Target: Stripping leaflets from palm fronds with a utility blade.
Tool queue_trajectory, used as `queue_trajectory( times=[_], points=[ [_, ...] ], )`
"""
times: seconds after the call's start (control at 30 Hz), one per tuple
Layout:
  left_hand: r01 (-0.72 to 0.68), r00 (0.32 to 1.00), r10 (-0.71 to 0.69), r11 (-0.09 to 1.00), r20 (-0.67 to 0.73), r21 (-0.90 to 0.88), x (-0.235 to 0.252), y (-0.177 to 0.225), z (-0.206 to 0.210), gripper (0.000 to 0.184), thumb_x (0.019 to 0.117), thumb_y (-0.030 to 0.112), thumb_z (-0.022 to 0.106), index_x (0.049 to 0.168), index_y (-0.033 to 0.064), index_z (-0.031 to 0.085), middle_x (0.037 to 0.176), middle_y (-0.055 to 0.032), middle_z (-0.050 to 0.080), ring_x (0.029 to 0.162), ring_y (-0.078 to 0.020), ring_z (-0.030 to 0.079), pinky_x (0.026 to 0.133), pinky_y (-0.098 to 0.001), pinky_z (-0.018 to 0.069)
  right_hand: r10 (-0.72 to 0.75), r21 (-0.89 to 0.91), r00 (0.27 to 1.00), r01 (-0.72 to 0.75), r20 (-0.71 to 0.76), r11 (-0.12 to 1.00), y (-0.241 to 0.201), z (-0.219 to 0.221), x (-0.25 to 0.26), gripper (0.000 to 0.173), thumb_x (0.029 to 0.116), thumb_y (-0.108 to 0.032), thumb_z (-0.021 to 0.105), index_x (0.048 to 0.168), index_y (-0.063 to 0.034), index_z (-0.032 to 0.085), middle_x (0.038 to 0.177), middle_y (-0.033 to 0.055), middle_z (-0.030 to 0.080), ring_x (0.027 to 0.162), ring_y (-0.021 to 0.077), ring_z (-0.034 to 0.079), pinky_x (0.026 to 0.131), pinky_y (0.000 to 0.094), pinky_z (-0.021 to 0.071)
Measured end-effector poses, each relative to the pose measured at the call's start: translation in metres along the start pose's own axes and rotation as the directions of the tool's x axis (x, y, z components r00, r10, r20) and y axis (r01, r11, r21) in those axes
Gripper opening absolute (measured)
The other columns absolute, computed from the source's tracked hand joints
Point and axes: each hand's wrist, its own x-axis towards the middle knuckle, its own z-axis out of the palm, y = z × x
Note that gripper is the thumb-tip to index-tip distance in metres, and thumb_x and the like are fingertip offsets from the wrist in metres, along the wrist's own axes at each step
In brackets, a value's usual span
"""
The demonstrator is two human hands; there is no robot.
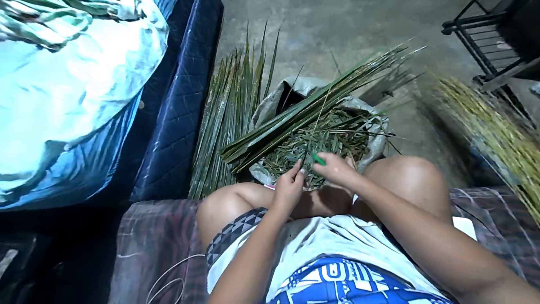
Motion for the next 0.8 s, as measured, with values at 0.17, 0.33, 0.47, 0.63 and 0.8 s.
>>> queue_trajectory(
  times=[0.17,0.33,0.47,0.63,0.8],
  points=[
    [0.008,0.999,-0.004,0.995,-0.043,0.098,-0.002,0.003,-0.002,0.038,0.1074,0.014,0.039,0.133,-0.0003,0.064,0.092,-0.0111,0.069,0.08,-0.0154,0.062,0.078,-0.0355,0.0505,-0.035,-0.306,0.995,0.063,0.095,0.95,-0.014,0.023,-0.022,0.032,0.1082,-0.028,0.048,0.118,-0.0016,0.063,0.107,0.0209,0.068,0.103,0.0373,0.067,0.087,0.0574,0.0509],
    [-0.009,1.0,0.01,0.992,-0.008,0.124,-0.002,0.005,0.003,0.045,0.112,0.023,0.037,0.15,0.0034,0.051,0.097,-0.0138,0.072,0.079,-0.0177,0.066,0.079,-0.0363,0.0537,0.054,-0.466,0.988,-0.116,-0.145,0.877,-0.013,0.002,0.007,0.036,0.1093,-0.029,0.049,0.129,-0.0013,0.061,0.119,0.0254,0.069,0.115,0.0451,0.066,0.092,0.0632,0.051],
    [-0.003,1.0,0.005,0.993,-0.013,0.12,-0.002,0.004,0.005,0.044,0.1123,0.023,0.037,0.15,0.0043,0.051,0.087,-0.0095,0.07,0.073,-0.015,0.063,0.075,-0.0335,0.0534,0.073,-0.356,0.963,-0.166,-0.26,0.92,-0.006,-0.009,0.019,0.031,0.1077,-0.028,0.053,0.123,-0.0029,0.063,0.111,0.0234,0.07,0.108,0.0429,0.069,0.087,0.0619,0.0525],
    [0.029,0.998,-0.022,0.991,-0.05,0.133,-0.001,0.004,0.0,0.033,0.1081,0.016,0.041,0.11,-0.0046,0.067,0.081,-0.009,0.064,0.074,-0.0156,0.061,0.073,-0.0362,0.0515,-0.016,-0.214,0.997,0.032,0.075,0.976,-0.011,0.015,-0.01,0.032,0.1083,-0.027,0.047,0.116,-0.0007,0.064,0.106,0.0211,0.066,0.101,0.0356,0.065,0.087,0.0566,0.0495],
    [0.014,1.0,-0.011,0.992,-0.028,0.128,-0.002,0.005,0.001,0.039,0.1105,0.018,0.04,0.13,-0.0044,0.065,0.091,-0.0128,0.07,0.08,-0.0173,0.066,0.08,-0.0362,0.054,0.024,-0.371,0.999,-0.009,0.038,0.929,-0.014,0.015,-0.006,0.035,0.109,-0.028,0.048,0.125,-0.0001,0.063,0.119,0.0244,0.067,0.115,0.0414,0.065,0.095,0.0609,0.0493]
  ],
)
